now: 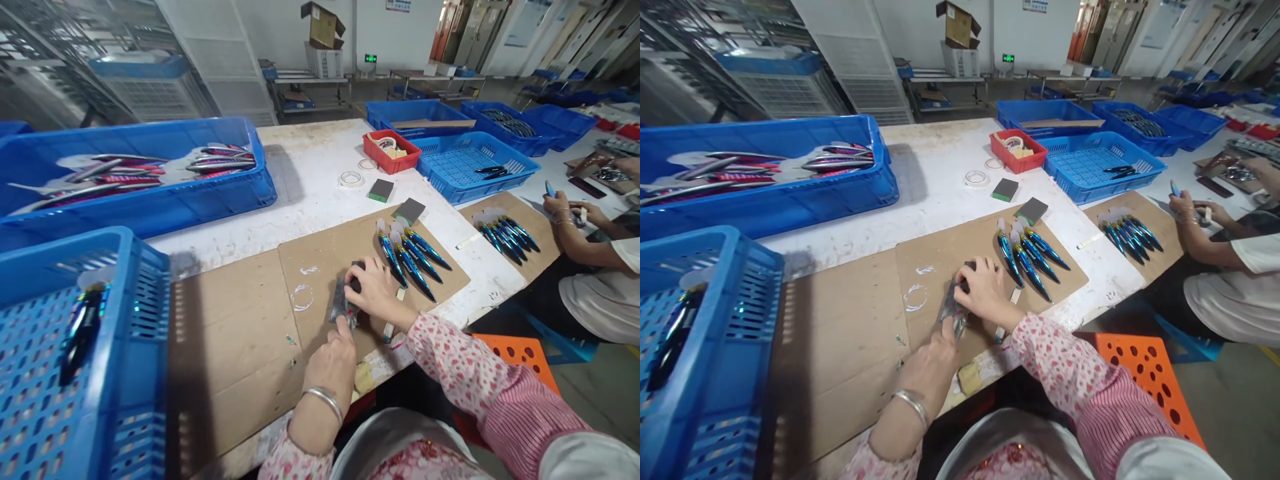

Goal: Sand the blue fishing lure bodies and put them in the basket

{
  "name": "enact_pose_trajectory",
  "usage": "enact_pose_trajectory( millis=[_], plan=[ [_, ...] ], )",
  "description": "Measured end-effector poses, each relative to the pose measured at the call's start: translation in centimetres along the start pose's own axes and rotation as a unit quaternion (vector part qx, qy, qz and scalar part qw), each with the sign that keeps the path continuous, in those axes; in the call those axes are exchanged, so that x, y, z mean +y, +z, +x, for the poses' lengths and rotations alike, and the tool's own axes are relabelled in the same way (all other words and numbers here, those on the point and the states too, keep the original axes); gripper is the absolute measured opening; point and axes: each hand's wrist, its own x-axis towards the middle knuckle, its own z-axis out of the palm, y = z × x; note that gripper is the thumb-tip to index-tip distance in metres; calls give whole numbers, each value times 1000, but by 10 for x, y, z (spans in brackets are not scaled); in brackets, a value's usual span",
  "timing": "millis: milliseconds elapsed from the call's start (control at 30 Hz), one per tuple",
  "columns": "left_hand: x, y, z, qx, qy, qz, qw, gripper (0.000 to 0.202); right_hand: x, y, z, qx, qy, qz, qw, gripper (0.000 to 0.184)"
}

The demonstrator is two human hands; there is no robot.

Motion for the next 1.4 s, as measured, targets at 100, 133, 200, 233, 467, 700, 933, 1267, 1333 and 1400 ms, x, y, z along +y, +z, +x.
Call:
enact_pose_trajectory(
  millis=[100, 133, 200, 233, 467, 700, 933, 1267, 1333, 1400],
  plan=[
    [-2, -1, 1, -3, 1, -12, 1000, 51, 2, 1, 2, 15, 21, -8, 1000, 12],
    [-2, -1, 2, -1, 0, -15, 1000, 51, 2, 1, 2, 25, 23, -13, 999, 13],
    [-3, 1, 3, 3, -1, -16, 1000, 51, 1, 2, -2, 31, 16, -9, 999, 14],
    [-4, 2, 3, 4, 0, -14, 1000, 52, 1, 3, -4, 25, 11, 2, 1000, 14],
    [-9, 2, 3, -2, 15, -22, 1000, 53, 9, 2, 1, 42, 23, -11, 999, 11],
    [-12, 5, 4, -3, 7, -50, 999, 55, 11, -1, -10, 29, 2, 7, 1000, 10],
    [-17, 7, 3, 0, 20, -65, 998, 56, 9, -7, -14, 10, -24, -7, 1000, 11],
    [-21, 2, 0, -8, 29, -86, 996, 60, 6, -1, -18, 11, -16, 11, 1000, 14],
    [-23, 1, -1, -3, 29, -79, 996, 60, 11, -1, -19, 18, -14, 31, 999, 12],
    [-26, -1, -2, 5, 43, -64, 997, 61, 22, -5, -11, 62, 21, 36, 997, 10]
  ],
)
